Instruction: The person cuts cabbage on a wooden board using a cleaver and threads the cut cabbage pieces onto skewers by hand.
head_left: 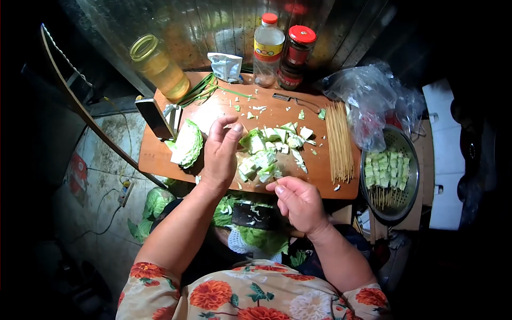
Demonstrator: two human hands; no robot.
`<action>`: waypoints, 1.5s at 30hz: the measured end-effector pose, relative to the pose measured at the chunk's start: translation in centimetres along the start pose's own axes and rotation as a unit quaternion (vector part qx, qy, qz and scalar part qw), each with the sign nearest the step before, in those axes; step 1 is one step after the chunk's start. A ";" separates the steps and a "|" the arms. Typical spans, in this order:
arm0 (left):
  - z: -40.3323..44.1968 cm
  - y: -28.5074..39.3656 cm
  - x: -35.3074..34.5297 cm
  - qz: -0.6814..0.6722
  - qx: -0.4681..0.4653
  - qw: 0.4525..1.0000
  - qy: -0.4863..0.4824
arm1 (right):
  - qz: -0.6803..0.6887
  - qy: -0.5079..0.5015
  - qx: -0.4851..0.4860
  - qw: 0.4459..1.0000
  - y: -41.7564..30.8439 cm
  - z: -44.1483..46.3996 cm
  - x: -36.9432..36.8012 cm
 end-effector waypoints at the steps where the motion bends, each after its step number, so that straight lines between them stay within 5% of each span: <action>1: -0.1 0.4 -0.2 0.001 -0.001 1.000 0.002 | 0.004 -0.006 0.011 1.000 0.4 0.1 -0.3; 3: -0.9 0.6 -1.1 -0.128 0.227 0.962 0.084 | 0.008 -0.013 0.021 1.000 0.5 0.3 -0.8; 4: -1.1 0.0 -2.3 -0.275 0.261 0.923 0.069 | 0.009 -0.016 -0.009 1.000 0.5 0.3 -1.0; 10: -1.0 -1.2 -2.4 -0.299 0.290 0.904 0.092 | -0.085 -0.006 -0.063 0.994 0.5 0.1 -1.2; 12: -1.2 -1.1 -2.6 -0.269 0.295 0.911 0.106 | -0.179 0.063 0.080 0.978 1.0 0.0 -1.2; 15: -1.7 -1.1 -2.9 -0.205 0.292 0.928 0.110 | -0.202 0.082 0.106 0.970 1.1 -0.2 -1.0; 29: -1.0 -1.0 -2.8 -0.248 0.260 0.932 0.053 | -0.103 0.062 0.088 0.989 1.0 1.5 -0.1; 33: 1.7 -2.4 1.7 0.022 0.244 0.969 0.018 | 0.021 0.075 0.011 0.997 -0.5 0.7 1.2; 37: 1.4 -5.8 3.6 0.313 0.248 0.899 -0.178 | 0.008 0.078 0.013 0.997 -0.5 0.5 1.1; 42: 0.2 -6.8 3.3 0.473 0.257 0.808 -0.242 | 0.010 0.050 0.015 0.999 -0.7 0.2 1.0; 45: -0.5 -4.9 1.9 0.439 0.281 0.823 -0.224 | -0.003 0.049 0.014 0.999 -0.6 0.0 1.2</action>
Point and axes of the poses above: each hand's wrist, its own z-axis towards the middle knuckle, its own x-axis out of the back of the hand, y = z × x, the point moved 2 cm from there along z, towards the middle knuckle, and after that the axes turned 7 degrees about -x, right-handed, at the moved point
